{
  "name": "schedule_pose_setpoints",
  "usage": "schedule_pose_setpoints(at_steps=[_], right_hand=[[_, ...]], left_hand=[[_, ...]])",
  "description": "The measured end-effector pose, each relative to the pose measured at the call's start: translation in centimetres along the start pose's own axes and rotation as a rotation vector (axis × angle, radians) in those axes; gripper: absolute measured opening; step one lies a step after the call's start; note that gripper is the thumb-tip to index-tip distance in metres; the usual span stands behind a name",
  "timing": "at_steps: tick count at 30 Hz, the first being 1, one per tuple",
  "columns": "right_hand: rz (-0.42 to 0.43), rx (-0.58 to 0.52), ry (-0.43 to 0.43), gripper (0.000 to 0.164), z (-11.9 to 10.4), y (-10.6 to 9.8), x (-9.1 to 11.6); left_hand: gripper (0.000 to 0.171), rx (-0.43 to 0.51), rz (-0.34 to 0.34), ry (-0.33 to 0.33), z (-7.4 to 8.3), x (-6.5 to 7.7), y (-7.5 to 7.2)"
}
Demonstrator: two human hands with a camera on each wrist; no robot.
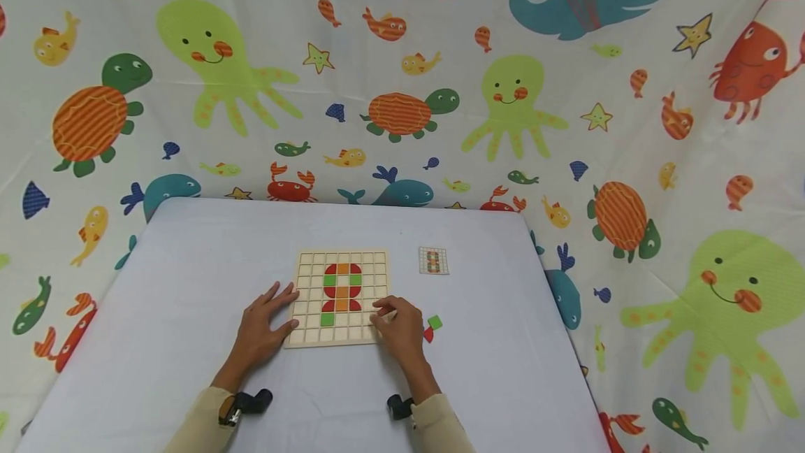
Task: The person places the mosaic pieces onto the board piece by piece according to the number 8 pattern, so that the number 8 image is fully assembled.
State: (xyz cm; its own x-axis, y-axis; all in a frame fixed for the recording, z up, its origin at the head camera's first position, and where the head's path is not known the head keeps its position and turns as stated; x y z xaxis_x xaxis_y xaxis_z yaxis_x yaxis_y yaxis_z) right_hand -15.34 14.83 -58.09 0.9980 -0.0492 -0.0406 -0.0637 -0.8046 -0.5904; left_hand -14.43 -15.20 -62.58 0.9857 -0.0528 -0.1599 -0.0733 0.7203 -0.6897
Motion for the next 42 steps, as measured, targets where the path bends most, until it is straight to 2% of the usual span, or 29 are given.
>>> schedule_pose_setpoints(at_steps=[5, 8, 13, 16, 23, 31, 38, 42], right_hand=[[0.065, 0.051, 0.060, 0.022, 2.6, -3.4, -0.2], [0.097, 0.118, 0.130, 0.023, 4.1, -5.5, -0.1], [0.097, 0.255, 0.246, 0.028, 6.2, -8.4, 0.0], [0.061, 0.309, 0.271, 0.030, 7.1, -9.2, 0.0], [-0.015, 0.337, 0.260, 0.026, 7.5, -9.3, -0.1], [-0.078, 0.328, 0.218, 0.019, 7.4, -8.5, -0.5], [-0.047, 0.245, 0.215, 0.022, 7.0, -8.0, -0.7], [-0.003, 0.179, 0.168, 0.022, 5.9, -7.1, -0.8]], left_hand=[[0.060, -0.001, 0.000, 0.005, 0.1, 0.0, 0.0], [0.060, -0.001, 0.001, 0.008, 0.1, 0.0, 0.0], [0.059, -0.006, 0.004, 0.012, 0.2, 0.1, -0.1], [0.060, -0.007, 0.005, 0.011, 0.1, 0.2, -0.1], [0.060, -0.005, 0.022, 0.019, -0.2, 0.2, 0.0], [0.060, -0.003, 0.034, 0.023, -0.2, 0.2, 0.2], [0.060, 0.005, 0.050, 0.031, 0.2, 0.4, 0.0], [0.059, 0.003, 0.050, 0.034, 0.2, 0.4, -0.1]])
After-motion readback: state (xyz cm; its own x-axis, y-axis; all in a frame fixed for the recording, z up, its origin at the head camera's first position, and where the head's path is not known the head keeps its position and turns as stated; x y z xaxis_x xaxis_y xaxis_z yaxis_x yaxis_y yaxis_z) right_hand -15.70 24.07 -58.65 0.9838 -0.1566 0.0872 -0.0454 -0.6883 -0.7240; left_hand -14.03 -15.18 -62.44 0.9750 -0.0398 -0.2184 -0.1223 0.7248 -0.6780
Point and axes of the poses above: each hand's wrist, its own x-axis away from the middle knuckle, its own y-axis out of the palm, z = x × y, the point moved 4 cm from there along -x, towards the middle knuckle, and after that the axes turned 2 degrees about y, right-handed, at the moved point
